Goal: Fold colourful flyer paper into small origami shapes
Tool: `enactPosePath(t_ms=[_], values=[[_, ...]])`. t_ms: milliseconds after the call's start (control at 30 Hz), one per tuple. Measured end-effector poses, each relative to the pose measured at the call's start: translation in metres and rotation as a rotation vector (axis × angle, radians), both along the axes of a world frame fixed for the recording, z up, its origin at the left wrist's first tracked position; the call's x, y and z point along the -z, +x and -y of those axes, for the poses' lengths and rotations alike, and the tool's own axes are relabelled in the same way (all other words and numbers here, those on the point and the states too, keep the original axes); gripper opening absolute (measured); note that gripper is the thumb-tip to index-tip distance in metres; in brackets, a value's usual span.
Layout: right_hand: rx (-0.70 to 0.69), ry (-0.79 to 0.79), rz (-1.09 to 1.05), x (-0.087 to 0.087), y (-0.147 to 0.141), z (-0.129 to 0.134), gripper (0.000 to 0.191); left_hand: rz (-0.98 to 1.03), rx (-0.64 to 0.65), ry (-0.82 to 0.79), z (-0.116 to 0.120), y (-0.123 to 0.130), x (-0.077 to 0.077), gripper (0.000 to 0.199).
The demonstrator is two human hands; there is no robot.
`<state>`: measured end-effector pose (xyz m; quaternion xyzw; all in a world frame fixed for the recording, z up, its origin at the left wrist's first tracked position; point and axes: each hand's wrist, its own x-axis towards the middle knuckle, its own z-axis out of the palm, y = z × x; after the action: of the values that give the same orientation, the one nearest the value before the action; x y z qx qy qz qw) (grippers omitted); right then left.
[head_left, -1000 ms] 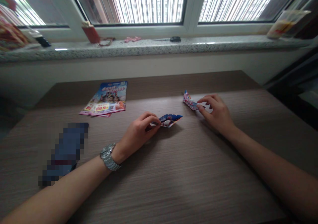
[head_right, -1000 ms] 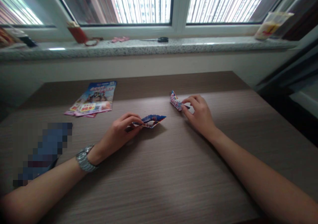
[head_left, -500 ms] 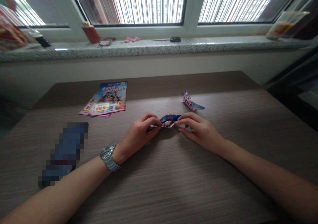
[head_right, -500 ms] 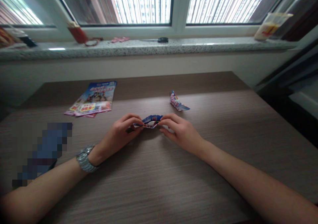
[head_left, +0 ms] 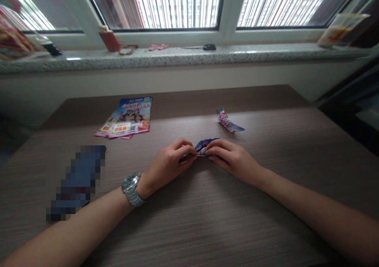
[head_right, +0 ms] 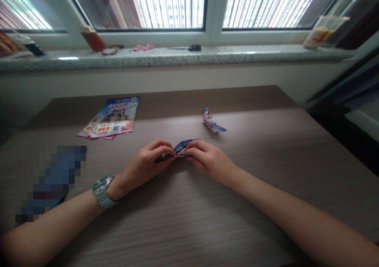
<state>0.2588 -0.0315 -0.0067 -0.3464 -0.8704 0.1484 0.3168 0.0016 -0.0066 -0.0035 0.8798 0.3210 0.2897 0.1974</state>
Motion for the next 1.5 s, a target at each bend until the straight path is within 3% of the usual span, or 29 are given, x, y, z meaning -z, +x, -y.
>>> enactPosePath(t_ms=[100,233,333,467,867,1300,1500], values=[[0.017,0.021,0.007,0.000,0.000,0.000,0.016,-0.006,-0.001,0.002,0.002,0.001,-0.002,0.011],[0.016,0.024,-0.001,-0.001,0.003,-0.003,0.015,-0.001,0.006,-0.072,0.005,-0.001,-0.009,0.033],[-0.019,0.022,-0.013,-0.002,0.006,-0.005,0.015,0.009,0.010,-0.086,0.003,-0.004,-0.013,0.027],[-0.078,0.033,-0.020,-0.004,0.009,-0.006,0.016,-0.018,-0.014,-0.004,-0.002,-0.007,-0.007,0.035],[-0.171,0.023,-0.002,-0.003,0.010,-0.005,0.018,-0.025,0.047,0.096,-0.005,-0.005,0.002,0.018],[-0.087,0.008,-0.017,-0.006,0.013,-0.003,0.041,-0.066,0.109,0.140,-0.004,-0.006,-0.009,0.017],[-0.042,-0.006,-0.051,-0.007,0.014,-0.002,0.045,-0.080,0.091,0.193,-0.005,-0.006,-0.007,0.017]])
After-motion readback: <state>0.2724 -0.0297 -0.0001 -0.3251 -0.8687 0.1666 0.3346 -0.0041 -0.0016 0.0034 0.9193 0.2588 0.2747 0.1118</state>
